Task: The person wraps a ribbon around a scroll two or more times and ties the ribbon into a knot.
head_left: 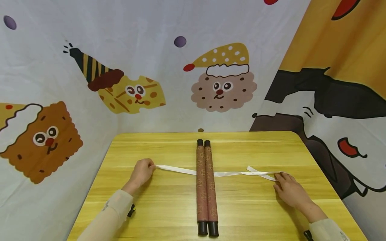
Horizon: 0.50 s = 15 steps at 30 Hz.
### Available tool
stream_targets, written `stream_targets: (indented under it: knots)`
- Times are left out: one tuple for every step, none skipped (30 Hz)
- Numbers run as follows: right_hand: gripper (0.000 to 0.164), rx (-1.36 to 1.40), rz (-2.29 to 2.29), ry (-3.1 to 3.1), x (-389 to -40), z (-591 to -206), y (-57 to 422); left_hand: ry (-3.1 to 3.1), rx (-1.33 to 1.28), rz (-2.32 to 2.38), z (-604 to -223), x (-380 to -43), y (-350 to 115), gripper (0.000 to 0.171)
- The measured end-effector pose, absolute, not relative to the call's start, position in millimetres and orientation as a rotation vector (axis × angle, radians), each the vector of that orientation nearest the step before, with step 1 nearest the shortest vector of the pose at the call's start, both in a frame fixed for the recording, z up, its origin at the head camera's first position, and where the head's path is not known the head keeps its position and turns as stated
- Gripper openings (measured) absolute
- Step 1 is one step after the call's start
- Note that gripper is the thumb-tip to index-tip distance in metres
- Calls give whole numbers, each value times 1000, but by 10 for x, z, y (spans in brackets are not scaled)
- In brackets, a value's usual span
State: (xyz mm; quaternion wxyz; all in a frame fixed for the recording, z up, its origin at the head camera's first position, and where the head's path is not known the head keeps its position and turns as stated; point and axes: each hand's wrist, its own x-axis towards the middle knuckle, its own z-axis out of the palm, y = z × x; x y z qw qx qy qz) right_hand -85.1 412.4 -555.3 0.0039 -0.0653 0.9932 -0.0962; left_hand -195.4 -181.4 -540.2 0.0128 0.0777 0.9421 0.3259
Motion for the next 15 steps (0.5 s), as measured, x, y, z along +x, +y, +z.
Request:
stream_targets:
  knots:
    - [54, -206, -303, 3112, -856, -5554, 4127, 2941, 247, 997, -5404, -1951, -1822, 10]
    - [55, -210, -305, 3112, -860, -5553, 4128, 2940, 252, 983, -5407, -1947, -1830, 9]
    - [54, -216, -307, 3112, -863, -5552, 4127, 2942, 259, 969, -5409, -1941, -1835, 8]
    - [53, -221, -308, 3115, -866, -5548, 4125, 2940, 262, 967, -5412, -1935, -1839, 8]
    - [52, -227, -309, 3122, -869, -5543, 4121, 2946, 265, 958, -5415, -1930, -1841, 10]
    - [50, -235, -316, 3132, -872, -5536, 4115, 2957, 267, 953, -5416, -1923, -1839, 13]
    - [47, -245, -323, 3143, -874, -5525, 4106, 2973, 270, 945, -5415, -1915, -1833, 16]
    - [44, -257, -329, 3156, -877, -5514, 4098, 2989, 276, 940, -5410, -1908, -1826, 20]
    - [40, -275, -335, 3173, -882, -5505, 4088, 3005, 277, 935, -5404, -1901, -1812, 22]
    - [36, -295, -339, 3195, -889, -5493, 4075, 3018, 277, 931, -5396, -1891, -1794, 23]
    - [33, -316, -352, 3216, -896, -5481, 4060, 3034, 280, 919, -5386, -1880, -1773, 23]
    - [30, -336, -365, 3237, -903, -5468, 4042, 3041, 284, 918, -5373, -1869, -1748, 24]
    - [28, -355, -372, 3259, -913, -5456, 4022, 3047, 293, 914, -5358, -1856, -1720, 24]
    - [26, -372, -377, 3281, -923, -5442, 3996, 3048, 300, 914, -5342, -1842, -1691, 24]
    - [25, -386, -389, 3301, -935, -5425, 3964, 3051, 311, 910, -5331, -1828, -1659, 24]
